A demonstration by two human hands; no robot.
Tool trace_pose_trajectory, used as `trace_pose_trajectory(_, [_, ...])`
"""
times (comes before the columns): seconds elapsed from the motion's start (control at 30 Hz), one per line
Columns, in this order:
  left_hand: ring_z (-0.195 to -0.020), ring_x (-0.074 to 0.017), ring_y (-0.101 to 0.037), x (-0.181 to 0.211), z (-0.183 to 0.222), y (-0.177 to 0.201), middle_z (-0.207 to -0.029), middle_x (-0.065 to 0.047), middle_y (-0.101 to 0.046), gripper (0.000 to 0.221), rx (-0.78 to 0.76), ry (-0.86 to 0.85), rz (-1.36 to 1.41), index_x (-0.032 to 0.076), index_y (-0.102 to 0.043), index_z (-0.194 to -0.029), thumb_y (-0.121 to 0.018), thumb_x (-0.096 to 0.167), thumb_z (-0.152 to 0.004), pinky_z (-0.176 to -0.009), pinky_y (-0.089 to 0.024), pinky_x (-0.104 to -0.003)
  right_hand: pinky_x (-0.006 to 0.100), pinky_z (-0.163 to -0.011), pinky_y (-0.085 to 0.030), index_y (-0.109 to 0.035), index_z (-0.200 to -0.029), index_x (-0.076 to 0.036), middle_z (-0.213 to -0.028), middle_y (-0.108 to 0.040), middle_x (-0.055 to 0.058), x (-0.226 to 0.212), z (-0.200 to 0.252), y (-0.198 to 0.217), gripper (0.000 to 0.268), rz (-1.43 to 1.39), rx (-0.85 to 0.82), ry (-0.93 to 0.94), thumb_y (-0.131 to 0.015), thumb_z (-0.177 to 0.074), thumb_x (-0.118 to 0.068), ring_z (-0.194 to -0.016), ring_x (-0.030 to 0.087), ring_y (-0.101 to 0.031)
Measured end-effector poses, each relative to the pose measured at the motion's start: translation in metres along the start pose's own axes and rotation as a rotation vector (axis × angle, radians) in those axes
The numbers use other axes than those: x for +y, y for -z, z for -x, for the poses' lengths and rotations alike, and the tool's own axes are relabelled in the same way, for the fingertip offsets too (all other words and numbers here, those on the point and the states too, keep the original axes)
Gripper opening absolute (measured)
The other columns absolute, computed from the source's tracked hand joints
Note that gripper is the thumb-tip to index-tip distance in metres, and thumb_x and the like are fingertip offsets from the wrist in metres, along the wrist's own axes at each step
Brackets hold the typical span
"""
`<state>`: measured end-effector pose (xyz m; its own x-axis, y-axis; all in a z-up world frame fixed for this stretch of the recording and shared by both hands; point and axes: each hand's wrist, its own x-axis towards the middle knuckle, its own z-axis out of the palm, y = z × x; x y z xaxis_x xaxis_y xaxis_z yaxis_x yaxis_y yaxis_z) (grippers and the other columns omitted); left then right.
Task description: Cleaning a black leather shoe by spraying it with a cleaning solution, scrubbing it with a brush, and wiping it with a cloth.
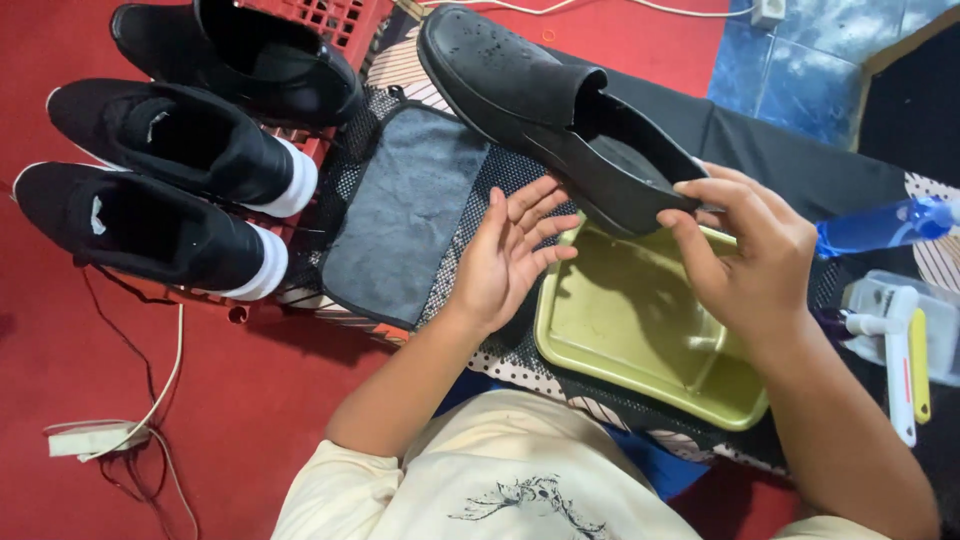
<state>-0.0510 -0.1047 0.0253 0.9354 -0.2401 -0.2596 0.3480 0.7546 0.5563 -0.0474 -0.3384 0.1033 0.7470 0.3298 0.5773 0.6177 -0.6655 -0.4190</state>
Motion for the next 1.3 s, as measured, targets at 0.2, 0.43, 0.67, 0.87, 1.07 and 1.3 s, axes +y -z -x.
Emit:
trace_pose_trajectory(0.2, [-0.121, -0.0342, -0.062, -0.023, 0.03, -0.001, -0.156, -0.025, -0.043, 0.071, -0.266, 0.069, -0.062, 0.0, -0.037, -0.154, -0.032, 0.052, -0.106, -0.093, -0.059, -0.044, 0.037, -0.087, -0.061, -0.072, -0.113, 0.008, -0.11, -0.075, 0.026, -0.005, 0.064, 0.028, 0.019, 0.072, 0.095, -0.117, -0.085, -0.101, 0.001, -0.113, 0.035, -0.074])
trace_pose_trajectory(0.43, [-0.13, -0.035, -0.059, -0.061, 0.042, -0.006, -0.165, -0.024, -0.032, 0.063, -0.454, 0.255, -0.11, 0.007, -0.039, -0.155, -0.049, 0.046, -0.106, -0.101, -0.057, -0.048, 0.037, -0.084, -0.06, -0.069, -0.11, 0.007, -0.122, -0.07, 0.037, -0.009, 0.135, 0.045, 0.022, 0.062, 0.187, -0.228, -0.08, -0.098, -0.008, -0.108, 0.038, -0.073])
trace_pose_trajectory(0.67, [-0.134, -0.0355, -0.056, -0.095, 0.055, -0.009, -0.158, -0.021, -0.032, 0.041, -0.359, 0.406, -0.114, 0.008, -0.044, -0.136, -0.06, 0.027, -0.103, -0.103, -0.055, -0.044, 0.022, -0.049, -0.031, -0.066, -0.101, 0.001, -0.131, -0.069, 0.032, -0.004, 0.161, 0.048, 0.012, -0.033, 0.182, -0.359, -0.077, -0.096, 0.004, -0.051, 0.008, -0.035])
trace_pose_trajectory(0.87, [-0.136, -0.0485, -0.049, -0.092, 0.063, -0.026, -0.16, -0.025, -0.03, 0.042, -0.319, 0.53, 0.126, -0.007, -0.038, -0.141, -0.049, 0.001, -0.101, -0.105, -0.055, -0.047, 0.021, -0.055, -0.043, -0.067, -0.099, 0.002, -0.131, -0.07, 0.028, 0.01, 0.156, 0.058, 0.011, -0.065, 0.066, -0.414, -0.075, -0.094, 0.006, -0.069, 0.013, -0.059])
trace_pose_trajectory(1.07, [-0.123, -0.0525, -0.059, -0.1, 0.063, -0.011, -0.153, -0.035, -0.041, 0.065, -0.427, 0.587, 0.119, 0.005, -0.018, -0.153, -0.047, 0.006, -0.095, -0.096, -0.058, -0.055, 0.045, -0.076, -0.06, -0.072, -0.097, 0.007, -0.122, -0.073, 0.03, 0.025, 0.159, 0.054, 0.012, -0.102, 0.069, -0.367, -0.079, -0.088, 0.007, -0.099, 0.049, -0.071])
trace_pose_trajectory(1.3, [-0.119, -0.0504, -0.062, -0.067, 0.065, -0.024, -0.155, -0.037, -0.037, 0.092, -0.557, 0.621, -0.079, 0.005, 0.009, -0.163, -0.055, 0.023, -0.1, -0.082, -0.06, -0.056, 0.039, -0.076, -0.057, -0.077, -0.101, -0.002, -0.121, -0.077, 0.022, 0.037, 0.164, 0.061, 0.014, 0.091, -0.025, -0.238, -0.081, -0.088, -0.004, -0.094, 0.037, -0.07])
